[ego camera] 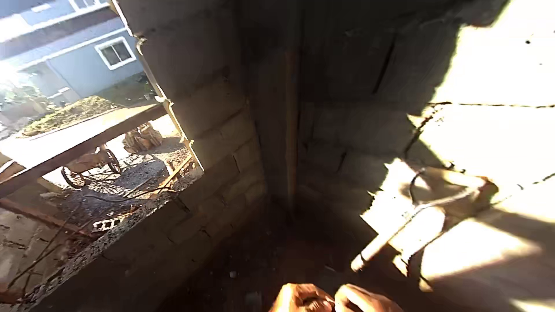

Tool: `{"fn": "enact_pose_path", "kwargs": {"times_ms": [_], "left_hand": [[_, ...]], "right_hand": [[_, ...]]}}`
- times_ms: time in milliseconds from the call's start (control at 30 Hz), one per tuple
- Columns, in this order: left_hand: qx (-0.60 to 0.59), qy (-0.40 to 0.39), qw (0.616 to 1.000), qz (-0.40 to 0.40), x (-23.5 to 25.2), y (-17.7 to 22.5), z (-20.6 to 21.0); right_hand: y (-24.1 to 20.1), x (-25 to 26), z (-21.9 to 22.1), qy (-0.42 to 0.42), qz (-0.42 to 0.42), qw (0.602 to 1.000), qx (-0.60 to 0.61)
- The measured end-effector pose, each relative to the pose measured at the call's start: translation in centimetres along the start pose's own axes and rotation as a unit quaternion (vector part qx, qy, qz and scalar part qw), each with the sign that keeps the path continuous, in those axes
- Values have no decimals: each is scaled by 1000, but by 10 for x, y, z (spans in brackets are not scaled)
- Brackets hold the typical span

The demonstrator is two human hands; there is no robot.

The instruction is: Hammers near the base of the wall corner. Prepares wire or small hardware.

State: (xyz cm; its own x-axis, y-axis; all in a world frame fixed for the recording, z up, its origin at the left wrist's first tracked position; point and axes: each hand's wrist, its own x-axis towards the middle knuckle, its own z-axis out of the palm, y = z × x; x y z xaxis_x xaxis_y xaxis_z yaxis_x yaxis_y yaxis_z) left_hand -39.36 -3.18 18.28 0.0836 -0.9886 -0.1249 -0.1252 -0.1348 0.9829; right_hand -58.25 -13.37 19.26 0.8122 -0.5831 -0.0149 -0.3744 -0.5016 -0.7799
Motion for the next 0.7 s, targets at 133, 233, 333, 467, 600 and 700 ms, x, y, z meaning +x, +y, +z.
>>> {"fn": "enact_pose_path", "kwargs": {"times_ms": [133, 233, 333, 467, 600, 700], "left_hand": [[-106, -62, 992, -40, -1, -4, 4], [-165, -73, 979, -95, -2, -6, 11], [-205, -49, 970, -125, -2, -6, 18], [-230, 4, 965, -130, 1, -6, 24], [-231, 24, 964, -132, 3, -3, 26], [-249, 36, 959, -133, 3, -6, 28]], "right_hand": [[5, -9, -2, 91, -14, 996, -19], [5, -12, -4, 110, -17, 994, -11], [5, -14, -2, 148, 15, 989, 13], [8, -24, 1, 126, 118, 982, 75], [14, -31, 11, 62, 138, 970, 189], [13, -31, 19, 122, 124, 963, 208]]}}
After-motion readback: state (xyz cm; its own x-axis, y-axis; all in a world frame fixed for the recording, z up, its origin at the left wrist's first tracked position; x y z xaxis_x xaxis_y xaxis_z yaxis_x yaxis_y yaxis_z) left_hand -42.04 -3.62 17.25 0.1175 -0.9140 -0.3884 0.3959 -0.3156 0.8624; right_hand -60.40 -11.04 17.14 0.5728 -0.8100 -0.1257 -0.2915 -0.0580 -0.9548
